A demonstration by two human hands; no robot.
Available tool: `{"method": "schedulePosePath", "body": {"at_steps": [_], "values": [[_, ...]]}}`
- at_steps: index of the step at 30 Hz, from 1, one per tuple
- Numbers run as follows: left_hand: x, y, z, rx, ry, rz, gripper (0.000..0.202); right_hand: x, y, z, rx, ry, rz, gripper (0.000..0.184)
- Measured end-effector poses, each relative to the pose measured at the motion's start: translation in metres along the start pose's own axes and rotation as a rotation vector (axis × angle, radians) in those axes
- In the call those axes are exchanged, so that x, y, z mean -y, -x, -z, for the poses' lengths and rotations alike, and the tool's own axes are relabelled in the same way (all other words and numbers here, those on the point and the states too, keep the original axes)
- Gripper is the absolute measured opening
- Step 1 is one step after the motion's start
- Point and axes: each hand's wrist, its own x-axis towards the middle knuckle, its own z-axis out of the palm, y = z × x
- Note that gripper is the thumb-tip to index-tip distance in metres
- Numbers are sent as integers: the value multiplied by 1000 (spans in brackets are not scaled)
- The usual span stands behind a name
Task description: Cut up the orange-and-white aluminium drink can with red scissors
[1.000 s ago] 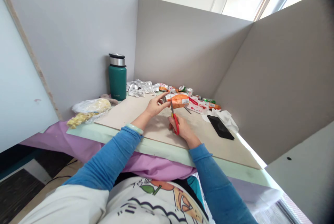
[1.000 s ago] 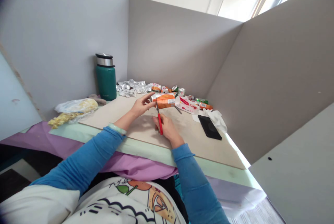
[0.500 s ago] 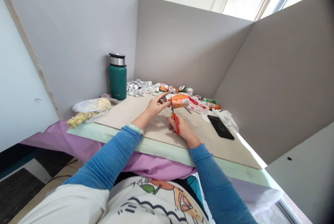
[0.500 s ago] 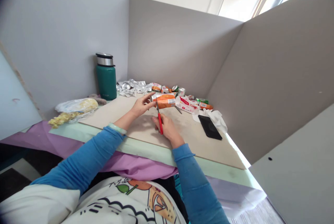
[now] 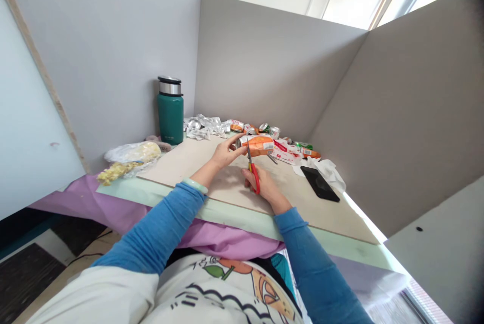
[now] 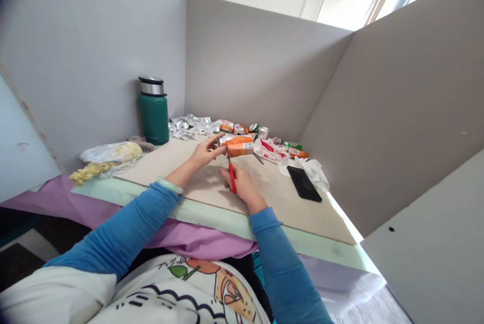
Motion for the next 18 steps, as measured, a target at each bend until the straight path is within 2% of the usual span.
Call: {"method": "schedulePosePath", "body": {"at_steps": [18], "values": [[0, -1, -1, -5, 7, 13, 68, 1, 0, 0, 3, 4, 2, 38]]}}
